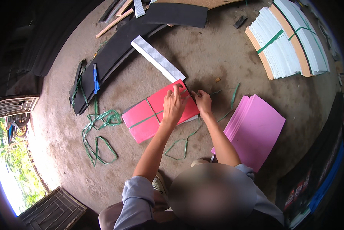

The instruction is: The person sits on the floor and uses a green plastic strap to tie a stack of white and pink paper sheets. They wrap the strap around the stack, pull it tight, and tie a knot to secure the bundle.

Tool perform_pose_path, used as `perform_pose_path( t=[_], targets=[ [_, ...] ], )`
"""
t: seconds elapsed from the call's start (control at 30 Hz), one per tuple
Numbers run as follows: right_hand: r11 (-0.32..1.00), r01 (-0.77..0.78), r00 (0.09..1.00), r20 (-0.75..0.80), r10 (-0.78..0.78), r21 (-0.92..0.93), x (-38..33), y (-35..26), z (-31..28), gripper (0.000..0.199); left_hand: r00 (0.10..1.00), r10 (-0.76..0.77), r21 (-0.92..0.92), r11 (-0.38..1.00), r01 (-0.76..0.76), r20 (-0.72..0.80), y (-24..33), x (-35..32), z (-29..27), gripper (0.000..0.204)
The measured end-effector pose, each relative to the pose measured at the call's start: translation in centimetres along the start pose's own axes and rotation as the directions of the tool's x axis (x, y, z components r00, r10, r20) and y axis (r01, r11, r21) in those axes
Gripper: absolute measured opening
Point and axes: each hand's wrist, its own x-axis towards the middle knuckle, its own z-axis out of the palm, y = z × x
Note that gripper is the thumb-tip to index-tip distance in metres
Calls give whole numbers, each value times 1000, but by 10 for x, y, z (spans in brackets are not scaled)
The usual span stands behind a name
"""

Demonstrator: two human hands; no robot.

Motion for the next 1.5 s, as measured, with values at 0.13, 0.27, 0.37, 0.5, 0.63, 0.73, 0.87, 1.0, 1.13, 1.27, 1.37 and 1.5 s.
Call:
perform_pose_path(
  t=[0.13, 0.27, 0.37, 0.5, 0.63, 0.73, 0.87, 1.0, 1.13, 1.27, 1.37, 1.5],
  targets=[
    [999, 3, 1000, 4, -3, 41, 3, 6, -1, 36, 959, 138, 341, 914, -220, 247, 4, 9, -19, 18],
    [999, 13, 1000, 21, -14, 38, 6, 11, 0, 37, 941, 322, 349, 874, -337, 104, 10, 13, -26, 15],
    [997, -7, 1000, 27, 5, 73, 6, 13, 3, 38, 963, 203, 380, 888, -258, 179, 14, 12, -22, 15],
    [1000, 10, 999, 44, -11, 27, 8, 15, 2, 39, 869, -106, 230, 973, -10, 484, 11, 13, -15, 15],
    [997, 23, 998, 48, -27, 71, 6, 15, 0, 39, 804, -264, -205, 882, 425, 533, 8, 18, -14, 16],
    [997, 43, 998, 40, -46, 65, 3, 10, 2, 38, 751, -485, -376, 660, 650, 448, 6, 9, 2, 21],
    [986, 163, 985, -58, -162, 22, -11, -6, -12, 35, 774, -618, -339, 704, 624, 140, 25, -3, 15, 22],
    [909, 359, 919, 251, -304, -214, -29, -14, -41, 24, 805, -592, -357, 743, 566, 44, 23, -7, 18, 20],
    [647, 726, 662, 490, -567, -232, -21, -50, -69, 18, 862, -508, -327, 815, 478, -7, 17, -12, 24, 17],
    [407, 851, 514, 687, -513, -333, 19, -108, -77, 17, 893, -449, -276, 863, 422, -38, 20, -15, 26, 15],
    [245, 922, 388, 715, -582, -301, 38, -114, -54, 10, 921, -388, -291, 887, 359, -47, 22, -18, 26, 16],
    [110, 923, 317, 569, -759, -368, 42, -108, -34, 10, 899, -435, -253, 876, 410, -48, 27, -16, 32, 18]
  ],
)
